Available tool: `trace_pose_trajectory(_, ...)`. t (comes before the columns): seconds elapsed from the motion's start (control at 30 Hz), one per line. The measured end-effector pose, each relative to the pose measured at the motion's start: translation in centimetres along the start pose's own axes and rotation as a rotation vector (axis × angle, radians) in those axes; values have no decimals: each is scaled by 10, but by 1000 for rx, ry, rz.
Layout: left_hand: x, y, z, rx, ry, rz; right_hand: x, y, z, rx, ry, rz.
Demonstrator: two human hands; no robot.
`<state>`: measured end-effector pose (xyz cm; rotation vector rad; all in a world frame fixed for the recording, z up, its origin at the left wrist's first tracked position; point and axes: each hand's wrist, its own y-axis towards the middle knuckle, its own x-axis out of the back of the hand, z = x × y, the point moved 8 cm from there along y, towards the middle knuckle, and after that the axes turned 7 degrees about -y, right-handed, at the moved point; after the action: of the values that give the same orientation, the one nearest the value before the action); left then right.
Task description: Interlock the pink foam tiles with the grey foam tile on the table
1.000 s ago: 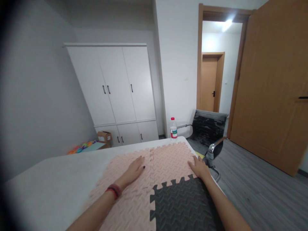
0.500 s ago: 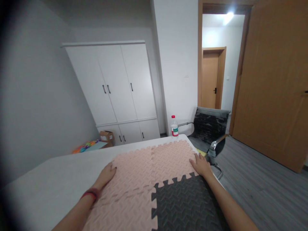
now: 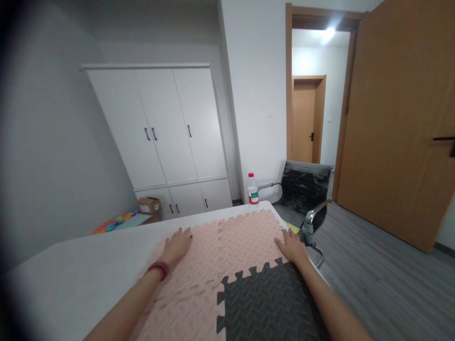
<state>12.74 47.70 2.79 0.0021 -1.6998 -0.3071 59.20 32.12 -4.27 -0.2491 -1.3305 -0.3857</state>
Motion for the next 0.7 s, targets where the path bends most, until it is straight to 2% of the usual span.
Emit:
trace_pose_trajectory(0.1,-22,18,-71,-197,-48,44,1,0,1,7,5,9)
trace_pose_trajectory(0.17,-35,24,-104,-271,-68,76,0,0,1,10,5,9)
trace_pose_trajectory(0.2,-40,26,-113,-285,-73,87,0,1,1,11,6,5)
trace_pose_trajectory(0.27,-47,26,-121,-294,-76,99,0,1,1,16,7,0)
trace_pose_trajectory(0.33,-50,25,-121,-313,-79,109,1,0,2,19,4,-1)
trace_pose_trajectory(0.57,-37,26,-118,-422,-73,141,4,-1,3,12,-9,-13)
trace_pose_trajectory(0.7,-36,35,-127,-394,-46,119,6,-2,4,17,1,-12)
